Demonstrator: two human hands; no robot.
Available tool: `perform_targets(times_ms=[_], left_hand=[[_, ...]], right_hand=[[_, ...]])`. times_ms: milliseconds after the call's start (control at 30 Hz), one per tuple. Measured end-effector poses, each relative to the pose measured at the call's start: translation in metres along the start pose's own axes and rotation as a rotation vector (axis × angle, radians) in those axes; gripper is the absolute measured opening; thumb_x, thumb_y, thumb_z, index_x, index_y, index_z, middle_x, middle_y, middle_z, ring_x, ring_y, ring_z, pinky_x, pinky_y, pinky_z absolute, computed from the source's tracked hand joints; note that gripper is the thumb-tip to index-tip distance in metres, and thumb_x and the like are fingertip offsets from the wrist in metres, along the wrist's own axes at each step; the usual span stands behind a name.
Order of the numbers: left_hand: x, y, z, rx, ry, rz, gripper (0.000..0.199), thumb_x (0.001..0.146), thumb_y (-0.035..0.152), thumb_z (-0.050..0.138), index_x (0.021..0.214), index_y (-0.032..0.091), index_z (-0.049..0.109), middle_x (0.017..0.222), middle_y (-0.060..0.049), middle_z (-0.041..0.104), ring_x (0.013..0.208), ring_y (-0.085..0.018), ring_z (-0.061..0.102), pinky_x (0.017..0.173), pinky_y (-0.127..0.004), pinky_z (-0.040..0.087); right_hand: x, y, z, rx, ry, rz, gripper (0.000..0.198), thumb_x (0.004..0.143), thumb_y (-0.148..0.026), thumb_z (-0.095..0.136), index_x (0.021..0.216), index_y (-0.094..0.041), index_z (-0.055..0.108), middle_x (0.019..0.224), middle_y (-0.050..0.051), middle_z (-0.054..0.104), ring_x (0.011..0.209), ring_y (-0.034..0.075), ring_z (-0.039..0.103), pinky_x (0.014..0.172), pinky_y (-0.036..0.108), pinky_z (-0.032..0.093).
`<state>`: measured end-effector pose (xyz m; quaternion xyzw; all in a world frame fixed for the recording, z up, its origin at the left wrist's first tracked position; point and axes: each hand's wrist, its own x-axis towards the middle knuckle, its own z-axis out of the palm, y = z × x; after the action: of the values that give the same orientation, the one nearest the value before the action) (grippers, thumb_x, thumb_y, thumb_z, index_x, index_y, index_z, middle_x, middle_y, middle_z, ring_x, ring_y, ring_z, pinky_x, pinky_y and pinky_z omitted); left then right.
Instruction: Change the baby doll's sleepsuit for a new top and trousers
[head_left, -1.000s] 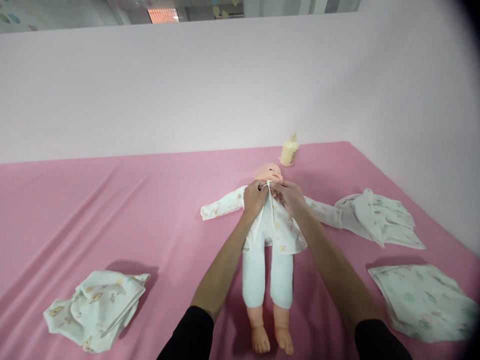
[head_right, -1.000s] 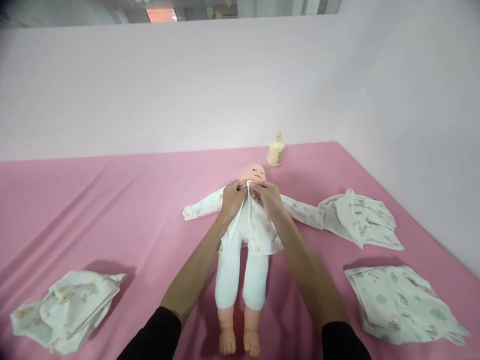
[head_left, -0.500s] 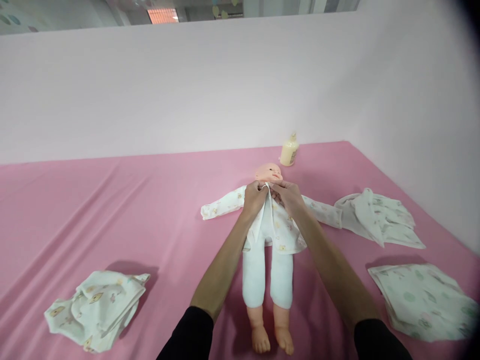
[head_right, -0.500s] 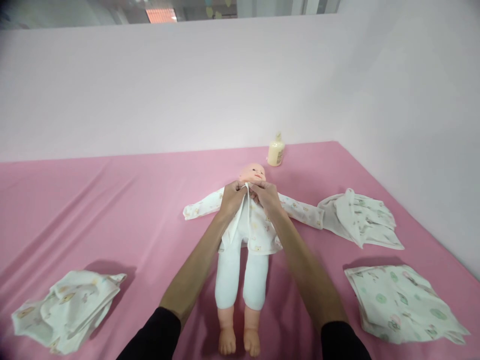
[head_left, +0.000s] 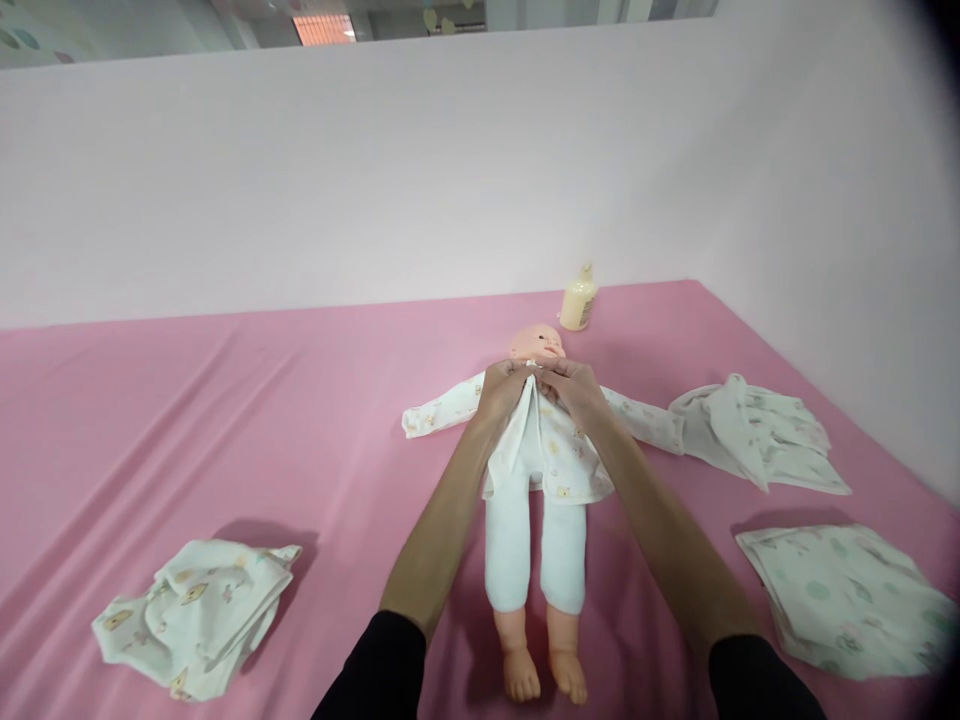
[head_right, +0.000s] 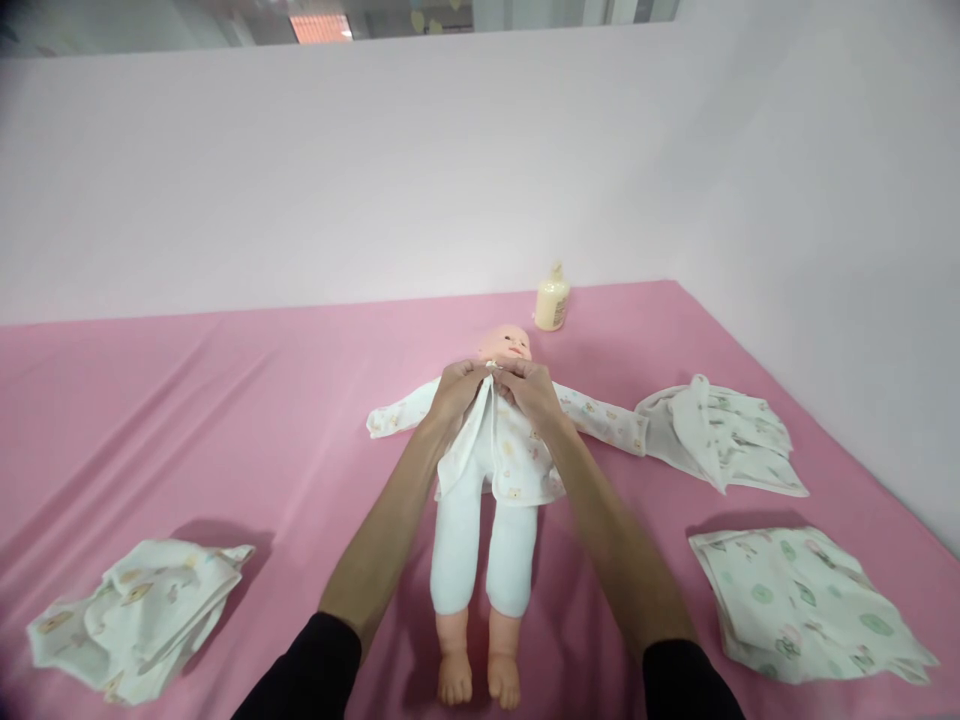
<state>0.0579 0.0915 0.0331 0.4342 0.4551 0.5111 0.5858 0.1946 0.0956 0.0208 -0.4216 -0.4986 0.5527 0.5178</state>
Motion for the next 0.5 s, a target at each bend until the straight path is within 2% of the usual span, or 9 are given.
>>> perform_targets(times_ms=[100, 233, 300, 400, 500], left_hand=[[0.002, -0.004, 0.000, -0.028, -0.020, 0.031, 0.023, 0.076, 0.034, 0.072, 0.073, 0.013, 0.062, 0.064, -0.003, 0.064, 0.057, -0.012, 0.058, 0.058, -0.025, 0.046], [0.004, -0.006, 0.001, -0.044, 0.024, 0.016, 0.018, 0.076, 0.029, 0.070, 0.074, 0.013, 0.061, 0.065, -0.002, 0.063, 0.058, -0.010, 0.056, 0.060, -0.023, 0.045], [0.004, -0.006, 0.002, -0.044, 0.053, 0.004, 0.016, 0.077, 0.027, 0.069, 0.077, 0.013, 0.061, 0.065, -0.001, 0.063, 0.059, -0.010, 0.056, 0.060, -0.023, 0.044], [0.003, -0.004, 0.003, -0.018, 0.097, 0.001, 0.015, 0.078, 0.027, 0.068, 0.079, 0.013, 0.062, 0.065, 0.000, 0.061, 0.059, -0.009, 0.055, 0.061, -0.021, 0.041], [0.003, -0.002, 0.003, -0.013, 0.108, -0.003, 0.015, 0.080, 0.026, 0.067, 0.077, 0.013, 0.061, 0.062, 0.002, 0.057, 0.057, -0.007, 0.049, 0.059, -0.020, 0.036]], right_hand=[[0.001, 0.001, -0.001, 0.014, -0.007, 0.003, 0.030, 0.071, -0.040, 0.080, 0.090, -0.016, 0.077, 0.060, -0.002, 0.055, 0.054, 0.009, 0.046, 0.049, 0.022, 0.035], [0.001, -0.001, -0.002, -0.026, 0.000, -0.001, 0.025, 0.074, -0.039, 0.076, 0.087, -0.017, 0.075, 0.064, 0.000, 0.058, 0.055, 0.010, 0.047, 0.050, 0.024, 0.036], [-0.001, -0.005, -0.001, -0.182, 0.008, -0.041, 0.021, 0.079, -0.036, 0.069, 0.088, -0.019, 0.075, 0.062, -0.001, 0.057, 0.054, 0.010, 0.044, 0.052, 0.025, 0.035], [-0.006, -0.014, 0.001, -0.524, -0.016, -0.189, 0.020, 0.087, -0.029, 0.055, 0.087, -0.020, 0.073, 0.062, -0.002, 0.053, 0.056, 0.011, 0.042, 0.058, 0.027, 0.034], [-0.009, -0.019, 0.003, -0.725, -0.072, -0.323, 0.022, 0.088, -0.020, 0.047, 0.087, -0.019, 0.068, 0.069, -0.001, 0.052, 0.062, 0.013, 0.045, 0.064, 0.028, 0.035]])
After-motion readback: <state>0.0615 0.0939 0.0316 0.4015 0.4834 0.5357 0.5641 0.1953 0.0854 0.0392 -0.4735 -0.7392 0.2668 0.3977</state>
